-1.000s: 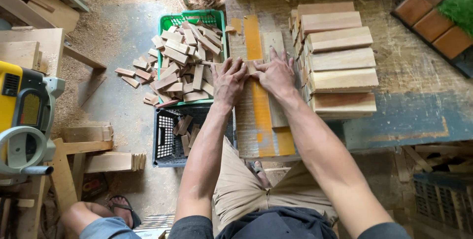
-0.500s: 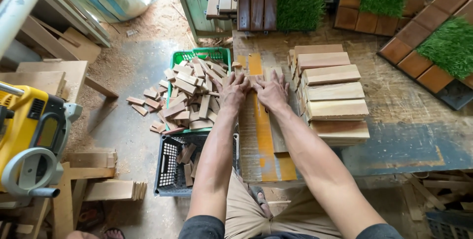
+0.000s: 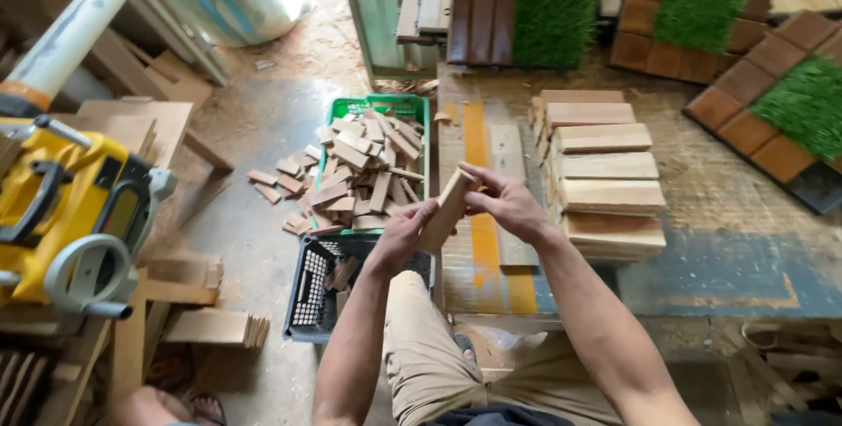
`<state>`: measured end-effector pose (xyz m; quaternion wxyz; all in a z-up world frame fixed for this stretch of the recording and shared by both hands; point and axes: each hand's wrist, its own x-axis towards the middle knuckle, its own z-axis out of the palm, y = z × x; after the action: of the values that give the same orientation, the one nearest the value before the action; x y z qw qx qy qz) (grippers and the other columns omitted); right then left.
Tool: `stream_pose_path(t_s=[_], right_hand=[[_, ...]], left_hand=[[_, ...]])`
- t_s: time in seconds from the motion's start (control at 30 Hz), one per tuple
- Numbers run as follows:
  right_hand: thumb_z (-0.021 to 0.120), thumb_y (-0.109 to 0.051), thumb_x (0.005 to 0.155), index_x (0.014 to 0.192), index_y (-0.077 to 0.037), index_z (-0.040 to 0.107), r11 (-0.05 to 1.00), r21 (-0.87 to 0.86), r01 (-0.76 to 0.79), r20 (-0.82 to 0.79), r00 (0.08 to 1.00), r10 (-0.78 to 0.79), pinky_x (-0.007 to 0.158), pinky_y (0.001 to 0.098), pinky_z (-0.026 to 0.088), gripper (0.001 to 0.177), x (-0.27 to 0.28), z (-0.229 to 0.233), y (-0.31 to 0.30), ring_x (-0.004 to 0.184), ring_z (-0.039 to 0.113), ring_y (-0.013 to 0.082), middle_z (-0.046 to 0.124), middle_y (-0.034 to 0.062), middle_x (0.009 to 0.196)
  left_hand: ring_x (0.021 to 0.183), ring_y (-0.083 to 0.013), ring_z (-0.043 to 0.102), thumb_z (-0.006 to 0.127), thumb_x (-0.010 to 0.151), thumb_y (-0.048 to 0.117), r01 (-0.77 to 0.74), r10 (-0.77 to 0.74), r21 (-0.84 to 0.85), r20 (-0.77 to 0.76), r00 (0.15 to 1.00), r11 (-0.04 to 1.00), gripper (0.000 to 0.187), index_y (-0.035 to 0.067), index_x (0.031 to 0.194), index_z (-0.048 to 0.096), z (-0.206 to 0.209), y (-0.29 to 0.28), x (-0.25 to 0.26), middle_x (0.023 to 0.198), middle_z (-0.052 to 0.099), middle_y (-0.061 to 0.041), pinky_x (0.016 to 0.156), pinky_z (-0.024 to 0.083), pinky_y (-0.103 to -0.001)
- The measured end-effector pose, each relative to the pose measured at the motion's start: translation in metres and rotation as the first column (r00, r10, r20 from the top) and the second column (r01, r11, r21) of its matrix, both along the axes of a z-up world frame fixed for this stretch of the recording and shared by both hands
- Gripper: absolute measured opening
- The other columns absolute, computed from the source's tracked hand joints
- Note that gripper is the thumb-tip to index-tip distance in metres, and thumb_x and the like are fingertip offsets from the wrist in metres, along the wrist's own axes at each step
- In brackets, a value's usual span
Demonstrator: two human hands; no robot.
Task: The person picks up small rectangular wooden blocks from a green basket and stacks them neatly on a workbench. They arrange the blocks into organized piles, occasionally adjusting the alignment of the stack.
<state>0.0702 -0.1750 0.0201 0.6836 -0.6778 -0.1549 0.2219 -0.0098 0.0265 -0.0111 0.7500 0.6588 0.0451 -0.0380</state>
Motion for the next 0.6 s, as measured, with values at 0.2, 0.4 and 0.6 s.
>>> stream_pose_path(t_s=[0.2, 0.4, 0.6], right_hand=[[0.07, 0.001, 0.091, 0.146, -0.009, 0.056, 0.994, 0.103, -0.028, -0.154, 0.987, 0.044, 0.082, 0.0406, 0.065, 0.058, -0.041, 0.006, 0.021, 0.083, 0.075, 0.0246, 0.074, 0.0221, 0.094], [0.069, 0.001, 0.094, 0.142, -0.01, 0.059, 0.946, 0.265, 0.185, -0.305, 0.947, -0.1, 0.081, 0.0487, 0.066, 0.05, -0.045, -0.05, 0.055, 0.091, 0.075, 0.0372, 0.072, 0.0233, 0.105], [0.068, -0.004, 0.096, 0.141, -0.014, 0.06, 0.96, 0.221, 0.171, -0.362, 0.929, -0.082, 0.086, 0.0462, 0.065, 0.047, -0.083, -0.053, 0.106, 0.097, 0.075, 0.0319, 0.074, 0.0171, 0.112]], left_hand=[[0.083, -0.0339, 0.076, 0.056, 0.103, 0.037, -0.099, 0.036, -0.521, -0.129, 0.991, 0.848, 0.045, 0.002, 0.127, 0.071, -0.005, 0.018, -0.063, 0.092, 0.076, -0.024, 0.074, 0.063, -0.05], [0.114, -0.042, 0.066, 0.052, 0.101, 0.047, -0.262, 0.209, -0.744, -0.166, 0.964, 0.615, 0.06, 0.004, 0.144, 0.056, -0.014, 0.044, -0.104, 0.126, 0.068, -0.026, 0.099, 0.051, -0.062], [0.102, -0.0385, 0.073, 0.068, 0.093, 0.001, -0.613, 0.592, -0.589, -0.263, 0.761, 0.527, 0.045, 0.001, 0.138, 0.06, -0.048, 0.068, -0.137, 0.119, 0.071, -0.023, 0.088, 0.062, -0.056]])
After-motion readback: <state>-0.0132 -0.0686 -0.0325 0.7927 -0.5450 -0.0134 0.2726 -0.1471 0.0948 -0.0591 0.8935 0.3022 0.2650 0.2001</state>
